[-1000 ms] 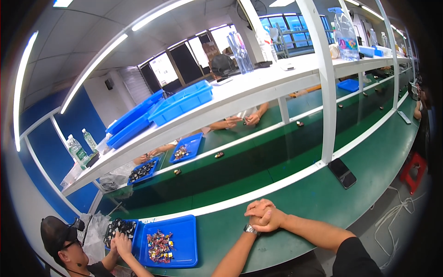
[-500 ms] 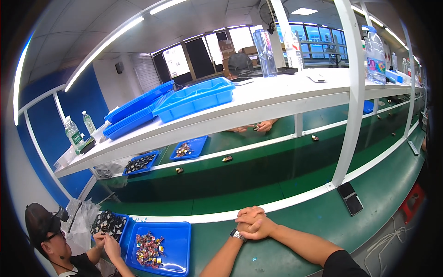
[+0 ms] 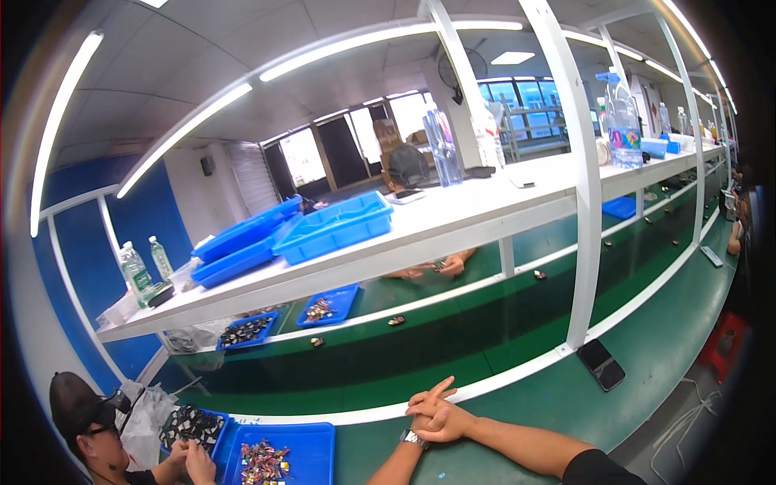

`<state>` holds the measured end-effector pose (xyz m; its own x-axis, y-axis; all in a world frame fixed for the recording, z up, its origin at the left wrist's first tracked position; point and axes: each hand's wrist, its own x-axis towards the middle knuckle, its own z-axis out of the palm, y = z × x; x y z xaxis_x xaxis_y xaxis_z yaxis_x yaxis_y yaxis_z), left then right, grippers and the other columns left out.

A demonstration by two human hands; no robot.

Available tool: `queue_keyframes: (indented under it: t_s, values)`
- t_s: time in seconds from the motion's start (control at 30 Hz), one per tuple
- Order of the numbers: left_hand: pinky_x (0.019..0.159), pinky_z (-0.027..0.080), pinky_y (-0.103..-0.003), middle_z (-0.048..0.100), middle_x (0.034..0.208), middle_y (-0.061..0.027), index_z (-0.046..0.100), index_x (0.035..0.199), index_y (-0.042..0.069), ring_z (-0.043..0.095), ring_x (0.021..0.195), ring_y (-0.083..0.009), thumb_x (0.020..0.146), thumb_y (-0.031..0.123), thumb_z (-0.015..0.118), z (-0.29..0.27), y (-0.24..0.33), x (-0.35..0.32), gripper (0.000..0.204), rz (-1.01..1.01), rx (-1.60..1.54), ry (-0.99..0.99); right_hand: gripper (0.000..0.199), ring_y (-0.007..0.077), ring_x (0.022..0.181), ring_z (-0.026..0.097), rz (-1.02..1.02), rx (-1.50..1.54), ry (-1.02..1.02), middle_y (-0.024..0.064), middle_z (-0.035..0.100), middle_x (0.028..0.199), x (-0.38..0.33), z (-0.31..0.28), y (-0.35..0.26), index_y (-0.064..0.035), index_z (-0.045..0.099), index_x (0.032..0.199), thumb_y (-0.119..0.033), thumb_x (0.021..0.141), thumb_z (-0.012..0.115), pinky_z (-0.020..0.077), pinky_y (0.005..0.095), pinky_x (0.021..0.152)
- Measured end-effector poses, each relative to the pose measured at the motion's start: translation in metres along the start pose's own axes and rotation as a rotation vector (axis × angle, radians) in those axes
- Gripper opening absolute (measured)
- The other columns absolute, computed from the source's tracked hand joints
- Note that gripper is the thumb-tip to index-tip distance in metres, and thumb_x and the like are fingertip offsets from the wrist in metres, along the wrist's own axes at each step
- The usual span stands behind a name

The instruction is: Assembling small mechanical or electrical components at a manufacturing workstation.

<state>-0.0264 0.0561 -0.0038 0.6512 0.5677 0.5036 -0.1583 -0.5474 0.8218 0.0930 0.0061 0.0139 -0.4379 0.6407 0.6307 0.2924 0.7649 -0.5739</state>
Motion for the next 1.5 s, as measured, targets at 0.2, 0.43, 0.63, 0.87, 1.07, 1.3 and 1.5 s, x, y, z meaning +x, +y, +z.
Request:
queue_keyframes:
  t_s: [0.2, 0.43, 0.63, 0.87, 1.07, 1.3, 1.5]
  values:
    - [0.103, 0.045, -0.046, 0.04, 0.15, -0.0185, 0.018, 0.155, 0.01, 0.051, 0.13, -0.0345, 0.089, 0.048, 0.058, -0.006, -0.017, -0.006, 0.086, 0.193, -0.01, 0.231, 0.033, 0.025, 0.095, 0.063, -0.059, -0.518, 0.443, 0.011, 0.067, 0.098, 0.019, 0.002, -0.062, -0.0034, 0.069, 0.107, -0.027, 0.087, 0.058, 0.0518, 0.038, 0.087]
    - [0.101, 0.048, -0.041, 0.046, 0.146, -0.0195, 0.026, 0.152, 0.01, 0.052, 0.129, -0.0306, 0.093, 0.031, 0.062, -0.007, 0.002, -0.01, 0.073, -0.055, 0.06, 0.259, 0.027, 0.0197, 0.091, 0.065, -0.427, -0.652, 0.011, 0.003, 0.066, 0.097, 0.062, -0.09, -0.247, -0.01, 0.067, 0.101, -0.006, 0.074, 0.067, 0.0511, 0.0325, 0.08]
    - [0.099, 0.05, -0.041, 0.055, 0.137, -0.0203, 0.038, 0.147, 0.008, 0.055, 0.126, -0.0305, 0.092, 0.015, 0.063, -0.005, 0.01, 0.0, 0.061, -0.169, 0.164, 0.243, 0.027, 0.0215, 0.087, 0.061, -0.801, -0.675, 0.275, 0.0081, 0.062, 0.091, 0.038, -0.093, -0.359, -0.0026, 0.064, 0.097, -0.021, 0.077, 0.061, 0.0494, 0.0343, 0.083]
    - [0.098, 0.05, -0.039, 0.056, 0.136, -0.0201, 0.043, 0.142, 0.005, 0.055, 0.127, -0.0294, 0.092, 0.012, 0.062, -0.001, 0.014, -0.006, 0.055, -0.171, 0.181, 0.247, 0.025, 0.0233, 0.079, 0.062, -0.859, -0.718, 0.454, 0.0099, 0.062, 0.086, 0.025, -0.085, -0.351, 0.0015, 0.066, 0.094, -0.016, 0.076, 0.062, 0.0516, 0.0335, 0.078]
    - [0.096, 0.051, -0.04, 0.057, 0.134, -0.0172, 0.044, 0.141, 0.005, 0.057, 0.123, -0.0283, 0.09, 0.005, 0.059, -0.001, 0.013, 0.002, 0.053, -0.125, 0.247, 0.238, 0.018, 0.0164, 0.074, 0.054, -0.759, -0.56, 0.124, 0.0019, 0.057, 0.076, 0.026, -0.086, -0.359, -0.0054, 0.062, 0.083, -0.021, 0.074, 0.06, 0.0431, 0.0313, 0.072]
    - [0.099, 0.048, -0.039, 0.061, 0.126, -0.015, 0.048, 0.136, 0.005, 0.058, 0.117, -0.024, 0.092, 0.011, 0.064, -0.009, -0.024, -0.014, 0.047, -0.158, -0.126, 0.428, 0.03, 0.0297, 0.095, 0.063, -0.385, -0.321, 0.026, 0.0096, 0.061, 0.099, 0.044, -0.051, -0.178, -0.0093, 0.064, 0.101, -0.009, 0.071, 0.067, 0.0526, 0.0412, 0.077]
    - [0.091, 0.054, -0.032, 0.062, 0.123, -0.0126, 0.044, 0.136, 0.003, 0.063, 0.11, -0.0222, 0.096, 0.004, 0.049, -0.017, -0.02, -0.012, 0.041, -0.1, -0.154, 0.388, 0.046, 0.0296, 0.113, 0.059, 0.198, -0.354, 0.032, 0.0102, 0.053, 0.129, 0.023, -0.029, -0.049, -0.0144, 0.057, 0.129, -0.018, 0.084, 0.066, 0.0512, 0.0392, 0.093]
